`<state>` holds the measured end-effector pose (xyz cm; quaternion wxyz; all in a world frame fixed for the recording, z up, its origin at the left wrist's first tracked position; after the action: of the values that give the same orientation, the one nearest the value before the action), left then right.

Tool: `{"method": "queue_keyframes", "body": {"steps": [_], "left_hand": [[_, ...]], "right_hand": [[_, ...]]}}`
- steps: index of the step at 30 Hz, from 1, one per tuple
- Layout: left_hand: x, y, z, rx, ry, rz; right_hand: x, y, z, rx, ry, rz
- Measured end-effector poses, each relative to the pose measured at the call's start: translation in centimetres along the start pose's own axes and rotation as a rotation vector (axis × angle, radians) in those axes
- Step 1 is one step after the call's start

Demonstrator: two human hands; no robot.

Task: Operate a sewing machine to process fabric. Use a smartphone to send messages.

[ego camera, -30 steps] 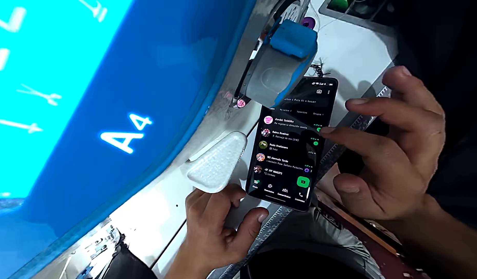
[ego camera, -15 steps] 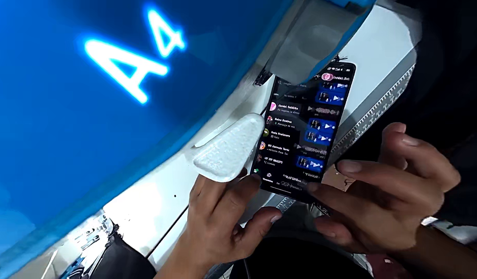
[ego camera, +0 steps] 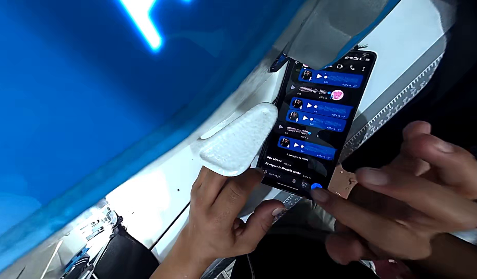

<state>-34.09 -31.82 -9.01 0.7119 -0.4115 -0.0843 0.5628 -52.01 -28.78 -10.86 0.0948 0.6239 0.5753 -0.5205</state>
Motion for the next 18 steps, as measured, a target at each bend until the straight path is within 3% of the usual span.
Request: {"method": "queue_keyframes", "body": {"steps": [18], "left_hand": [[-0.6, 0.7, 0.6, -0.044, 0.049, 0.000]], "right_hand": [[-0.9, 1.2, 2.0, 0.186, 0.058, -0.110]]}}
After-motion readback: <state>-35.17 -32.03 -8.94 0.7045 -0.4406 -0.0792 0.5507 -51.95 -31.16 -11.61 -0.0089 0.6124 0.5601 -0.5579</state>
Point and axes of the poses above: each hand's wrist, its own x-axis away from the middle knuckle, its own y-axis out of the palm, z = x × y, the point moved 9 cm from there along -x, towards the middle knuckle, and after that the axes turned 5 degrees about -y, right-handed, at the moved point
